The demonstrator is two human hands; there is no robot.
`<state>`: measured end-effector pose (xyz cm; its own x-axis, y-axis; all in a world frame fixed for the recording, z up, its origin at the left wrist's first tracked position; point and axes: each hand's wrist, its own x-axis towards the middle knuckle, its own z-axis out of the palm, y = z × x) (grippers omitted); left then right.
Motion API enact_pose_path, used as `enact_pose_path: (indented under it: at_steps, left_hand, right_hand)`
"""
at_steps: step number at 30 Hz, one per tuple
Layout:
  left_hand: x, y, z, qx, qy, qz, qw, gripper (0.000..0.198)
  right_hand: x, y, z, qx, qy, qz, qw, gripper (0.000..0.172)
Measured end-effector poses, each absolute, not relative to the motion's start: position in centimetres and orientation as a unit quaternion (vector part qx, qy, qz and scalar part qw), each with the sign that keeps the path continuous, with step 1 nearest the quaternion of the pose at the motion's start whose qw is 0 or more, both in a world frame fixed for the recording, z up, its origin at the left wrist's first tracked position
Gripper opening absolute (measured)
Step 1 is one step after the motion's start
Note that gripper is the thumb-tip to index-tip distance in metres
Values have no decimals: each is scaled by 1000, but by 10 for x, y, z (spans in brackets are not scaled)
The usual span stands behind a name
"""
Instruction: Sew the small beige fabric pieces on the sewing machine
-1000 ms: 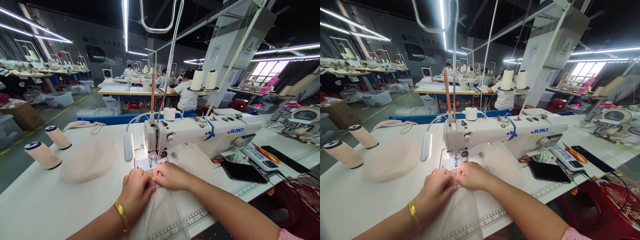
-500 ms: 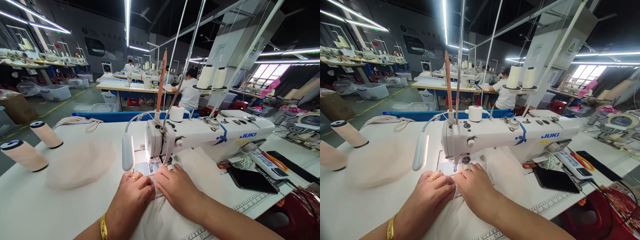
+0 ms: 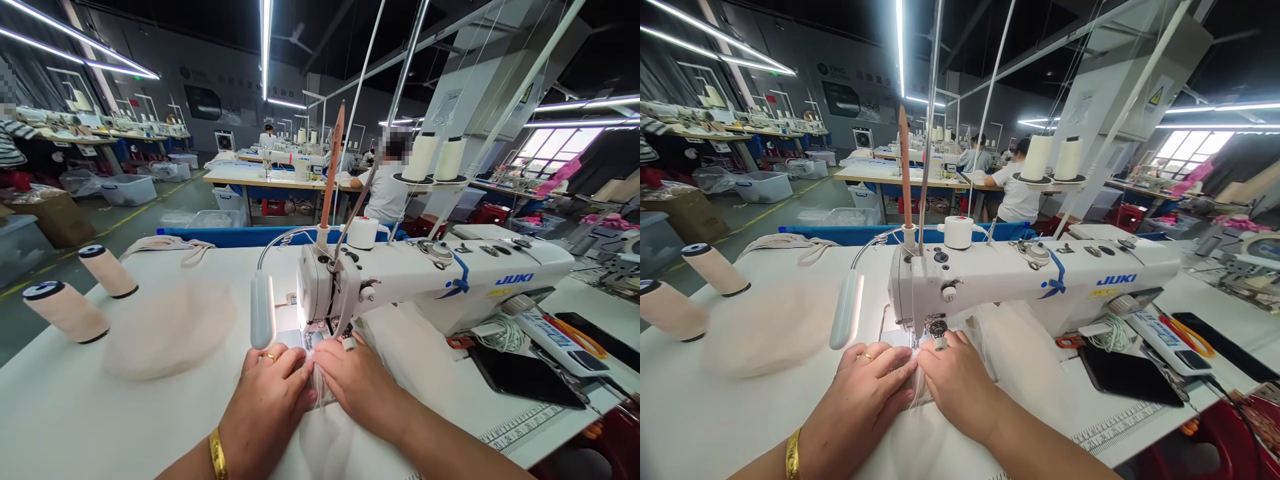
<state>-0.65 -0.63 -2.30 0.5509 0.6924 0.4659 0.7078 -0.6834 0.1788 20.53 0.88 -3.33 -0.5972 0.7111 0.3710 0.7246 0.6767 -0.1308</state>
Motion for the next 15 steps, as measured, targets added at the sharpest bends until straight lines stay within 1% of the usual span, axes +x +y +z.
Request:
enact_pose_path:
  at_steps: [6, 15]
  left_hand:
    - [-4, -3, -34, -868, -411, -276, 31, 23]
    - [-3, -4, -32, -865, -417, -279, 32, 20]
  right_hand:
    - [206, 11, -35, -410, -887, -23, 209, 19]
    - [207, 11, -36, -402, -889, -21, 218, 23]
